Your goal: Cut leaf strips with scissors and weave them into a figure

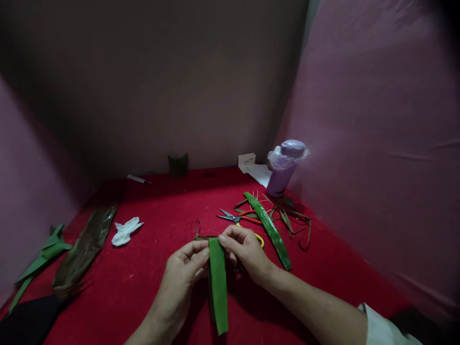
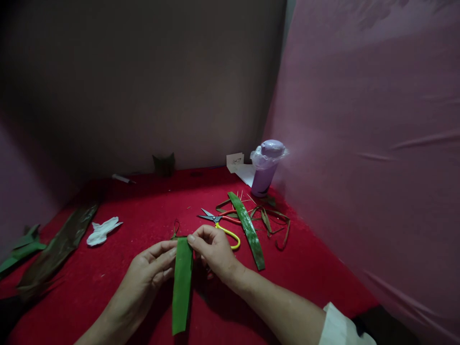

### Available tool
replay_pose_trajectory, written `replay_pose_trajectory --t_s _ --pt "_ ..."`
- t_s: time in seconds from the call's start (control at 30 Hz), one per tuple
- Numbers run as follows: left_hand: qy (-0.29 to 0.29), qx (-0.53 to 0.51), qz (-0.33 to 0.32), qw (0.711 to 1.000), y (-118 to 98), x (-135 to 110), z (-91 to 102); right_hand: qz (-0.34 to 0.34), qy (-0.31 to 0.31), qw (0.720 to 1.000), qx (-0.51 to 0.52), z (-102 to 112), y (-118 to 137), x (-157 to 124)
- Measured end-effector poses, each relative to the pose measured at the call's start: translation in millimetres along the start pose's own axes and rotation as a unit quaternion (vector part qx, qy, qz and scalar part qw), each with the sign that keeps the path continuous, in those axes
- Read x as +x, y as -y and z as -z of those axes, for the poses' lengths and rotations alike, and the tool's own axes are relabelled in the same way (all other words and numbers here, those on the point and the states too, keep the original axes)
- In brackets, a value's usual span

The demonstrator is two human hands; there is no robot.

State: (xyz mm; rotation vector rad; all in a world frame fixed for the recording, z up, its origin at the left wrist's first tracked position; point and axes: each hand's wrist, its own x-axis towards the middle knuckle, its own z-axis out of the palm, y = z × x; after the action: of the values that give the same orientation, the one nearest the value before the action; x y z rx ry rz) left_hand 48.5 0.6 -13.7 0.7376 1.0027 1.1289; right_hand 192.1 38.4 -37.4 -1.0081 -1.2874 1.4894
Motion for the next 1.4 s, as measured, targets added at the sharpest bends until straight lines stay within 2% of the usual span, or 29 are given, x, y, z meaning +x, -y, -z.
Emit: replay_pose_trajectory --t_s 0.23,0.43,0.57,0.73,0.87,0.97,1.2,1.3,1.4 --pt "0.006 0.018 0.007 1.0 2 -1 0.1 -0.005 0.007 1.0 0.014 0 -1 -1" --pt "-0.041 0.028 -0.006 0.999 3 -1 2.0 0.007 0.013 1.0 0.026 0 -1 1" --pt "-0.04 0.019 -0.005 0.999 4 0 5.4 0.01 0.021 0.999 0.031 1 -1 1" --pt "-0.083 0.087 -0.002 0.993 8 3 6.0 0.045 0.061 0.997 0.032 -1 -3 -1" --pt "-0.063 0.108 0.006 0.992 9 2 4.4 0.045 0.017 0.999 0.026 -1 -3 0" --pt "-0.037 0.108 0.006 0.993 9 0 3.7 0.038 0.021 0.999 0.01 0 -3 1" --pt "-0.034 0.084 0.02 0.996 12 3 6.3 0.044 0.041 0.995 -0.074 -1 -8 0" --pt "-0.044 0.07 0.008 0.997 11 5 7.9 0.07 0.005 0.985 -0.157 6 -1 2" --pt "-0.056 0.052 -0.013 0.997 8 5 9.5 0.109 -0.064 0.953 -0.276 26 15 9"
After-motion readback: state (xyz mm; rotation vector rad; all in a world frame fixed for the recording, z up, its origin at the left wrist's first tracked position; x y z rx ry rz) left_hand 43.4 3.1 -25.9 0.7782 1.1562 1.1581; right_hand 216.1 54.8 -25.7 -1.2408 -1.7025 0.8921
